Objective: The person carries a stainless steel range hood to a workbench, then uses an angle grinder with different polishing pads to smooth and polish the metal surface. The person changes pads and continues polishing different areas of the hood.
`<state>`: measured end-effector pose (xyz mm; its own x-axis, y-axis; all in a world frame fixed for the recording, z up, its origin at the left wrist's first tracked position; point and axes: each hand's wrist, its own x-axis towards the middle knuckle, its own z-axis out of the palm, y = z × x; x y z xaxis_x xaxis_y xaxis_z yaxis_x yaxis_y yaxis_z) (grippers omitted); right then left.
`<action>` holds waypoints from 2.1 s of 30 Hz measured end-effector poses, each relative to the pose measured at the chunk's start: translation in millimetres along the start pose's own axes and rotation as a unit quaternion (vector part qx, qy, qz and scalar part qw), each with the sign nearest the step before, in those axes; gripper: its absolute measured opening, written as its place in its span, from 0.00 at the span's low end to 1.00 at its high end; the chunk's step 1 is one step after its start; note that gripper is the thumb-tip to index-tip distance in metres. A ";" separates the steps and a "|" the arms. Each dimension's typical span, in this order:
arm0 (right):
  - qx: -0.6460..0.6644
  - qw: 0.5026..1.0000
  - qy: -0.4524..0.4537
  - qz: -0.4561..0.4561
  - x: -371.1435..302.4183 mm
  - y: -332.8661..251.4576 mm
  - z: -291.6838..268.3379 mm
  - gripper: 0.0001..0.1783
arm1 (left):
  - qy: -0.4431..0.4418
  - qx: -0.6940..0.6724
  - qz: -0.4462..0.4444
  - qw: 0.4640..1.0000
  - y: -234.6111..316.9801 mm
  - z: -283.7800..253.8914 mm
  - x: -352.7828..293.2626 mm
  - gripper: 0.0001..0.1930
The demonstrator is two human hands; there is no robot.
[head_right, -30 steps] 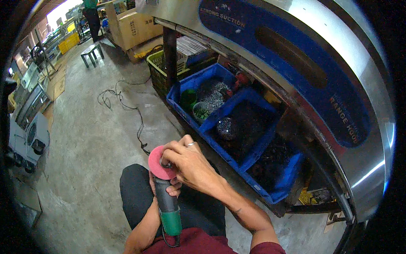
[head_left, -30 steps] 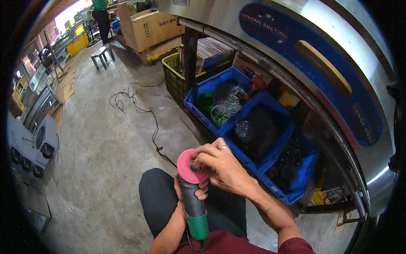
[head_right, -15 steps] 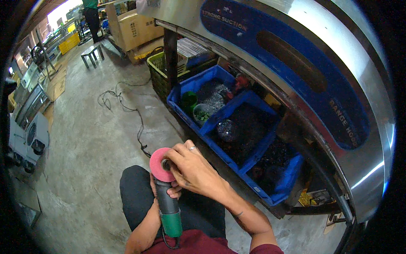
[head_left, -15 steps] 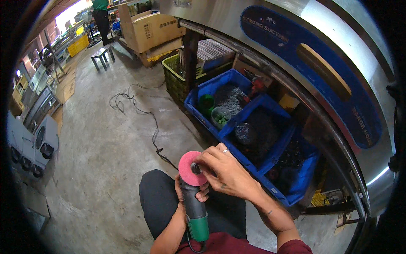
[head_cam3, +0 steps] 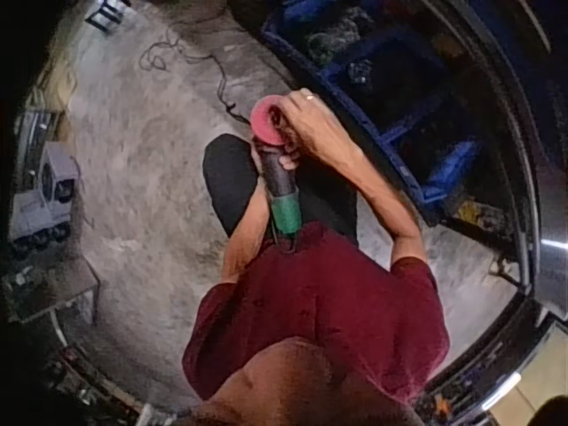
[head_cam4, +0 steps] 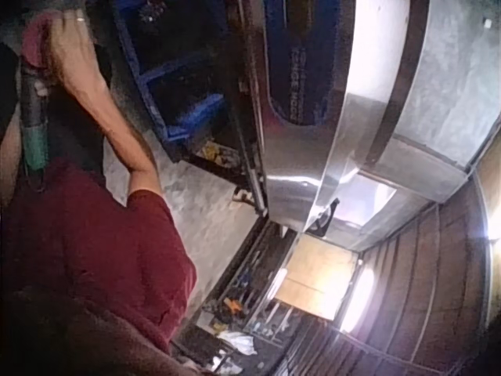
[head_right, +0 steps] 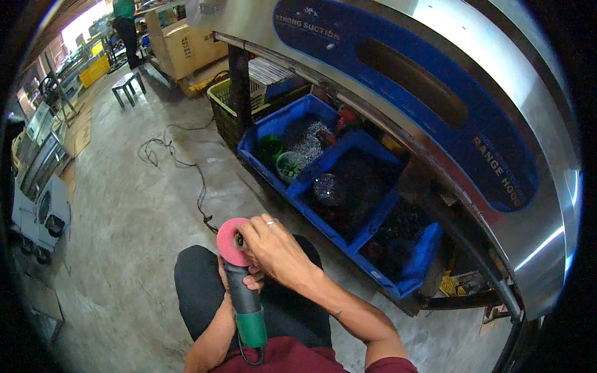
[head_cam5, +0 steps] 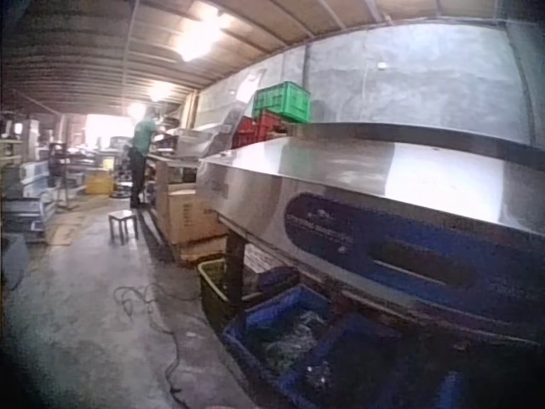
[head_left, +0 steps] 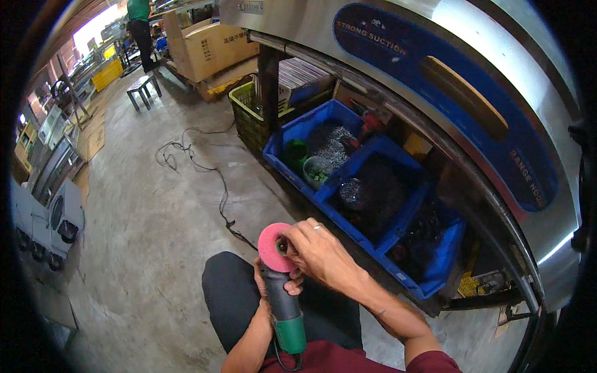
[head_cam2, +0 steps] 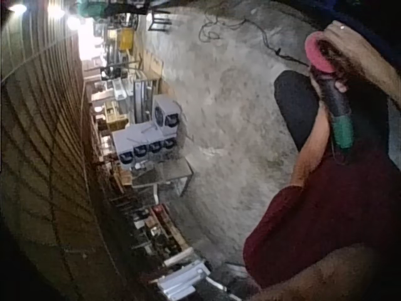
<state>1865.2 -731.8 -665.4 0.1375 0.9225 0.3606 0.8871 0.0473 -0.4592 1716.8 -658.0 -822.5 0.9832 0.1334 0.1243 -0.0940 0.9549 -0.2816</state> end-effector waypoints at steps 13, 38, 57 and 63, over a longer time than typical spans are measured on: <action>0.386 0.859 -0.089 0.325 -14.6 45.4 24.9 0.35 | -0.036 -0.017 -0.027 0.999 -1.1 -25.2 1.1 0.49; -0.139 0.833 0.137 0.518 -152.4 384.5 58.2 0.23 | 0.009 0.065 -0.030 0.997 3.4 -16.2 3.6 0.44; -0.188 0.854 0.190 0.447 -103.0 249.8 51.5 0.22 | -0.001 0.104 -0.072 0.992 44.4 -35.0 -22.7 0.42; -0.096 0.757 0.396 0.511 -307.1 293.0 -10.3 0.20 | -0.010 0.065 -0.079 0.995 24.6 -34.4 -4.0 0.42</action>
<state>2087.5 -1005.3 -902.3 0.9488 -0.0833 0.3047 0.1756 -0.6628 -0.7279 1715.9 -644.2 -862.7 0.9840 -0.0163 0.1773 0.0402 0.9905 -0.1316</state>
